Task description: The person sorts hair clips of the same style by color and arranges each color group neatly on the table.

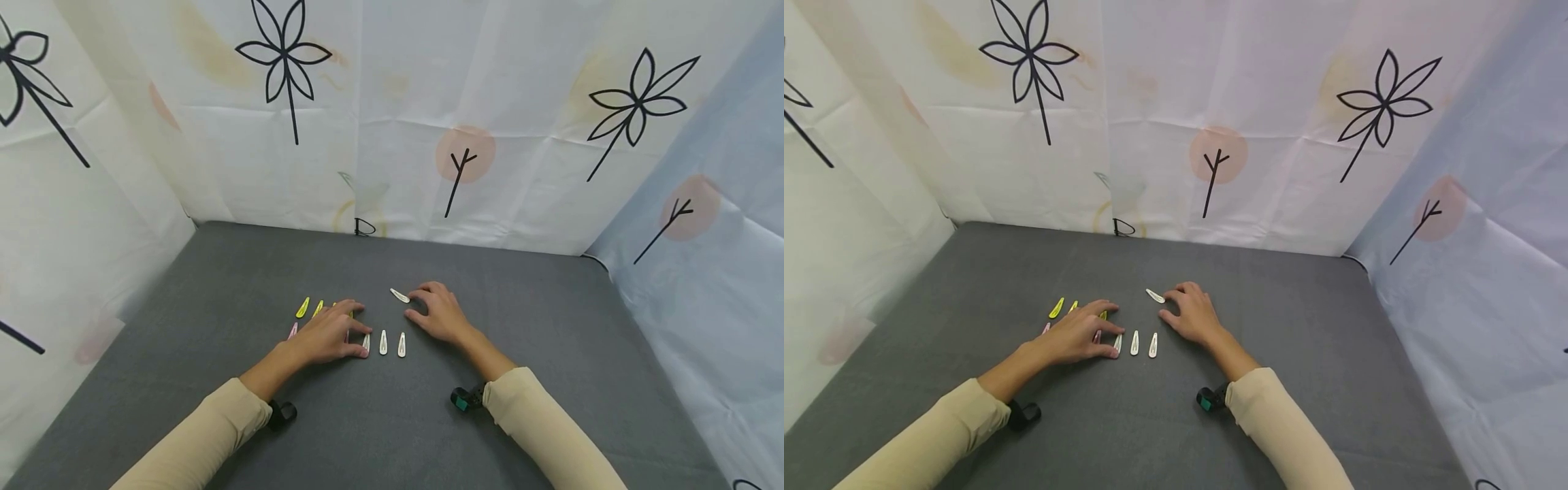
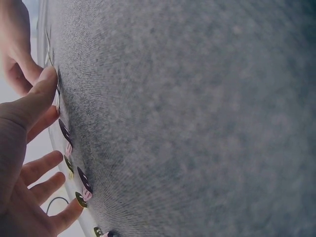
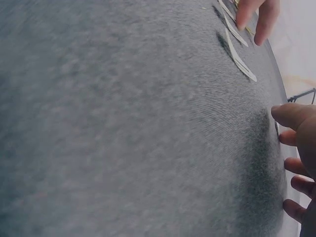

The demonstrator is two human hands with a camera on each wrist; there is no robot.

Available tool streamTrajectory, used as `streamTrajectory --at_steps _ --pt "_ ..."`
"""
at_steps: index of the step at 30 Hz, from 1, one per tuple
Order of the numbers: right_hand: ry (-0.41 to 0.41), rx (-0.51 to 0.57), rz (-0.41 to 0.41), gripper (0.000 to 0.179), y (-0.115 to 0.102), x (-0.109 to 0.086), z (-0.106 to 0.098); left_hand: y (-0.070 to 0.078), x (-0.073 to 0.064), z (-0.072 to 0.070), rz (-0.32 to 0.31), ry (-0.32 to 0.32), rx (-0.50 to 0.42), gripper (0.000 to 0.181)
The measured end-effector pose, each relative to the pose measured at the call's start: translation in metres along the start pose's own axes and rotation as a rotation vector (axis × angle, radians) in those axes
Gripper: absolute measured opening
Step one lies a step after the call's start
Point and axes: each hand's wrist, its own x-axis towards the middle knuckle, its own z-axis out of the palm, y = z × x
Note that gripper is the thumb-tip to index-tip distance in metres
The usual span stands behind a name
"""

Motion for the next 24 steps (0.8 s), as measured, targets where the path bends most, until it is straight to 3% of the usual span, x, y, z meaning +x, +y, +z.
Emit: streamTrajectory --at_steps 14,24 --pt "-0.004 -0.012 -0.028 0.034 -0.004 -0.001 0.004 0.0 0.001 -0.001 -0.001 -0.002 -0.013 0.042" --pt "-0.02 0.016 0.001 0.057 -0.001 0.018 0.005 -0.001 0.002 0.002 -0.005 0.009 -0.005 0.043"
